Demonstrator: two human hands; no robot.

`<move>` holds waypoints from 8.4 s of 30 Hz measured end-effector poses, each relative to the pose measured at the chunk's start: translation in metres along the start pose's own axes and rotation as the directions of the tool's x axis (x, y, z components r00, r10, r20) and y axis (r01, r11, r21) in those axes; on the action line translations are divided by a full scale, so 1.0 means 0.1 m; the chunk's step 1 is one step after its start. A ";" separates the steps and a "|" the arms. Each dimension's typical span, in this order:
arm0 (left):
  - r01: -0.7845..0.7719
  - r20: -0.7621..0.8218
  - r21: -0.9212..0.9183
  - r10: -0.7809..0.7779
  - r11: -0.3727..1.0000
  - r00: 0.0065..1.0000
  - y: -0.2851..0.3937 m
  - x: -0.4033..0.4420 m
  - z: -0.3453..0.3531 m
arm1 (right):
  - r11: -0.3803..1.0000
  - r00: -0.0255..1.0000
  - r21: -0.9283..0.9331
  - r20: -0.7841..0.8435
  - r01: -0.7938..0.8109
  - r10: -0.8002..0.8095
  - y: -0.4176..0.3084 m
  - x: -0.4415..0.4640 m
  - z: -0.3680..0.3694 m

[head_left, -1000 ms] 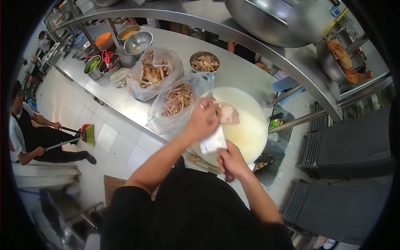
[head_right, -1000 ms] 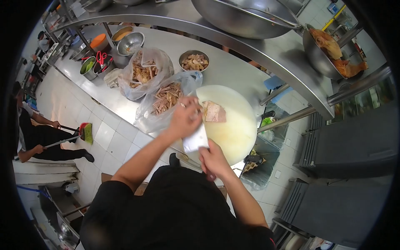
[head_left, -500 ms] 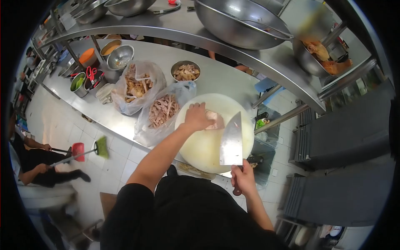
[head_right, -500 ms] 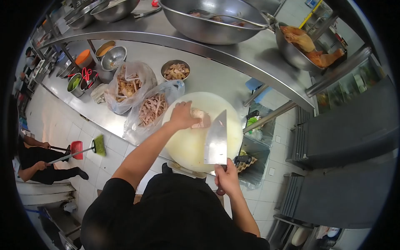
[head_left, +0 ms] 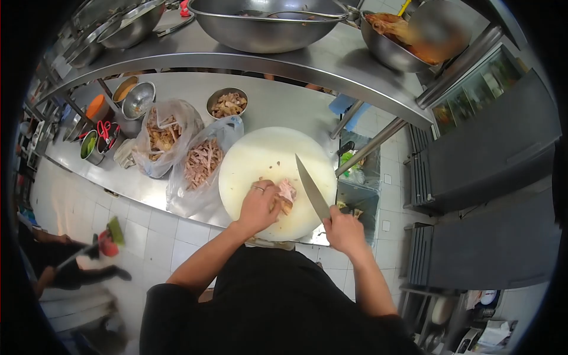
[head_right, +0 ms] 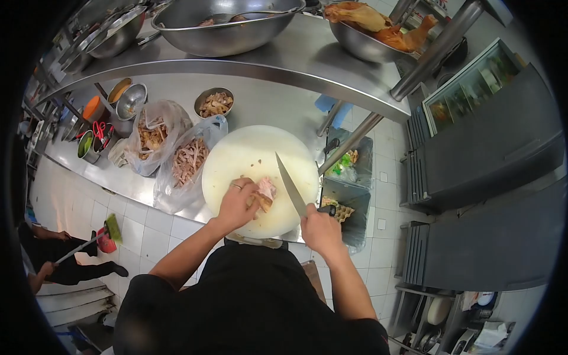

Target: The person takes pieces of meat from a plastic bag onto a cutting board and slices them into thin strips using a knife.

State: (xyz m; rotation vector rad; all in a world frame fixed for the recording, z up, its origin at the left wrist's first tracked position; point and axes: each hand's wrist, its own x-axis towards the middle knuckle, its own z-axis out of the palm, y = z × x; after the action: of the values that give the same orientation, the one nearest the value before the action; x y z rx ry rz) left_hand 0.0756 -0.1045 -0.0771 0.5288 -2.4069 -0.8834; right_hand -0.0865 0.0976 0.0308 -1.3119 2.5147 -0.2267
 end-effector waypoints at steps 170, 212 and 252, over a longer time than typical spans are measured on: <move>-0.129 0.055 0.129 0.122 0.983 0.991 -0.12 -0.23 -0.03 | 0.986 0.988 0.070 -0.059 0.150 -0.146 -0.17 0.13 -0.18; 0.010 -0.140 0.053 -0.003 0.999 0.990 0.24 0.09 0.29 | 0.282 0.903 0.858 0.417 -0.429 0.107 0.48 0.24 0.26; -0.137 -0.048 0.277 0.156 0.951 0.987 -0.96 0.35 -0.90 | 0.282 0.957 0.916 0.289 -0.285 0.030 -0.59 0.77 0.83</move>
State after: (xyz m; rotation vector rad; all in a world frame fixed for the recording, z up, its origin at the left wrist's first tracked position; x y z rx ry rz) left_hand 0.1181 -0.2339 -0.0722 0.4649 -2.4811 -0.4647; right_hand -0.0549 0.0007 -0.0460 -0.4768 1.6435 -1.2516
